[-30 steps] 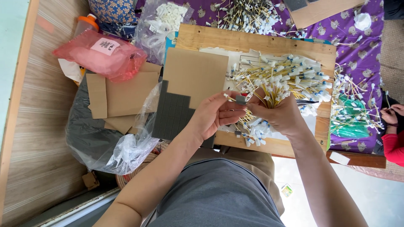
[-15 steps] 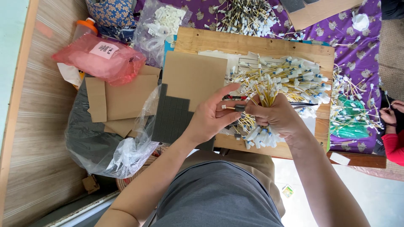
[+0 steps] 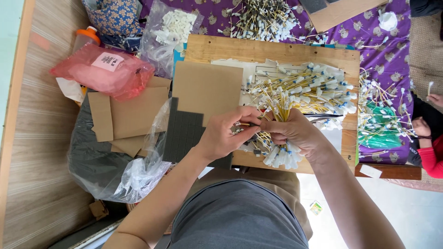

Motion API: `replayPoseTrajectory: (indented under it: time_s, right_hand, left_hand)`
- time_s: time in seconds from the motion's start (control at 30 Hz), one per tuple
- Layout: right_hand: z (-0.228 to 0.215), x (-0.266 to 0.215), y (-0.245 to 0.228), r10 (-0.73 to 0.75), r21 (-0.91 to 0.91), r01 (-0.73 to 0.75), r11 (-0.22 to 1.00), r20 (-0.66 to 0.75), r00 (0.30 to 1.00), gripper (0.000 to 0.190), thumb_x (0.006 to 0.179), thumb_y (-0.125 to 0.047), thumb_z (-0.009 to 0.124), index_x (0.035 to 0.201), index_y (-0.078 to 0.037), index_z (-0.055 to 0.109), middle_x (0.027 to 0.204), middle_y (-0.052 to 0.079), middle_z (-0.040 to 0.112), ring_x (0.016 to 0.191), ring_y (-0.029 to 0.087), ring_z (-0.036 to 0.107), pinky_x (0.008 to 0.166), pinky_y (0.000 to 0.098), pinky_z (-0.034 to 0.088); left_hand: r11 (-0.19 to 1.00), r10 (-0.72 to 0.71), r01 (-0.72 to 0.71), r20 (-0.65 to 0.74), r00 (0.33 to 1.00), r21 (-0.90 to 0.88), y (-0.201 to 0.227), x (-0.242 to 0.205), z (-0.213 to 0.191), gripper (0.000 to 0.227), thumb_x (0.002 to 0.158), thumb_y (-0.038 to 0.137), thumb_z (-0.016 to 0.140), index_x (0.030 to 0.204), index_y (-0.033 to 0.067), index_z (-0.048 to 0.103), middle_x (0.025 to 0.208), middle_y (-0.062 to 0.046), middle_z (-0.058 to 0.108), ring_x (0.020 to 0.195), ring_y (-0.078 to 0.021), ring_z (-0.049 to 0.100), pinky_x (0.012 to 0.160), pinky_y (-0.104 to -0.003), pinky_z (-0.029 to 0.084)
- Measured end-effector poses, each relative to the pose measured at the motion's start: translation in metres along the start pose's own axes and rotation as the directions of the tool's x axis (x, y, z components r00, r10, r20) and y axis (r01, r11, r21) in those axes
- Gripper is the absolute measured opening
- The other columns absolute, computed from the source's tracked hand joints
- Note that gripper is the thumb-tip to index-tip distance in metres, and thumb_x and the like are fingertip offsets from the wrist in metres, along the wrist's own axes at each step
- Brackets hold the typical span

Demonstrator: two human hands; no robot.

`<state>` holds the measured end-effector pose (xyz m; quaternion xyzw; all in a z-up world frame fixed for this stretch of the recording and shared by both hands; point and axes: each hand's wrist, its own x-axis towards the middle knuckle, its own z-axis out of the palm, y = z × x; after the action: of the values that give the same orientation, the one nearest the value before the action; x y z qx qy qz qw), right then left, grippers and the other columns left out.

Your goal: Assembling small white components onto wire stems by hand and occasionally using scissors to trim.

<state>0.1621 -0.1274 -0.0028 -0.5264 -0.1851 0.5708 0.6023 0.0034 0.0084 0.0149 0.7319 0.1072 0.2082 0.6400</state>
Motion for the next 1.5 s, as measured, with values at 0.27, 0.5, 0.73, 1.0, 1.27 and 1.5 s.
replayPoseTrajectory:
  time_s: [0.27,0.5,0.73,1.0,1.27,1.5]
  right_hand:
    - [-0.032,-0.011,-0.001,0.046,0.114,-0.019,0.993,-0.237,0.970,0.039,0.094,-0.026,0.064,0.118,0.004,0.061,0.077,0.012,0.069,0.058,0.013,0.068,0.056,0.0254,0.061]
    - [-0.049,-0.020,-0.008,-0.075,-0.099,0.047,0.994,-0.300,0.951,0.042,0.103,-0.029,0.050,0.135,-0.002,0.050,0.056,0.001,0.048,0.033,0.002,0.034,0.028,0.0184,0.032]
    - [-0.006,0.014,0.000,-0.101,-0.119,0.072,0.990,-0.253,0.962,0.010,0.091,0.002,0.061,0.099,0.008,0.061,0.061,0.010,0.056,0.033,-0.002,0.032,0.029,0.0160,0.029]
    - [0.021,0.037,-0.005,-0.132,-0.574,-0.034,0.818,-0.245,0.960,0.015,0.084,-0.008,0.074,0.095,0.002,0.072,0.076,0.014,0.067,0.060,0.015,0.055,0.059,0.0286,0.043]
    - [0.013,0.050,0.011,-0.190,-0.981,-0.113,0.157,-0.142,0.972,0.033,0.084,-0.028,0.065,0.089,0.004,0.070,0.100,0.023,0.065,0.091,0.048,0.063,0.079,0.0532,0.050]
    - [0.005,0.040,0.001,-0.036,-0.775,-0.207,0.598,-0.284,0.958,0.016,0.081,-0.020,0.072,0.096,-0.014,0.073,0.090,0.008,0.067,0.084,0.028,0.064,0.078,0.0377,0.048]
  left_hand:
    - [0.948,-0.159,0.111,-0.143,0.977,-0.298,-0.012,0.004,0.000,0.014,0.087,0.000,0.071,0.098,0.0042,0.064,0.079,-0.010,0.072,0.069,-0.0076,0.065,0.064,-0.022,0.059]
    - [0.977,-0.064,0.071,-0.039,0.997,0.199,-0.085,-0.014,0.028,0.011,0.092,0.003,0.063,0.103,0.0046,0.064,0.090,-0.017,0.074,0.083,-0.0300,0.073,0.064,-0.036,0.061]
    - [0.807,0.216,-0.116,-0.108,0.970,0.579,-0.078,-0.020,0.007,0.009,0.093,0.018,0.065,0.102,0.0176,0.068,0.094,-0.001,0.072,0.086,-0.0177,0.070,0.073,-0.027,0.058]
    - [0.762,0.127,0.175,-0.409,0.904,0.624,-0.103,-0.038,-0.091,0.007,0.091,0.018,0.070,0.097,0.0148,0.071,0.083,-0.007,0.071,0.075,-0.0226,0.069,0.058,-0.027,0.056]
    - [0.410,-0.419,0.317,-0.133,0.898,0.855,-0.131,-0.035,-0.164,0.050,0.089,0.012,0.063,0.138,0.0163,0.052,0.137,-0.012,0.049,0.123,-0.0352,0.055,0.100,-0.047,0.048]
    - [0.305,-0.371,0.098,0.024,0.928,0.947,-0.135,-0.024,-0.183,0.028,0.082,0.026,0.075,0.106,0.0127,0.067,0.110,-0.007,0.058,0.100,-0.0325,0.065,0.086,-0.040,0.054]
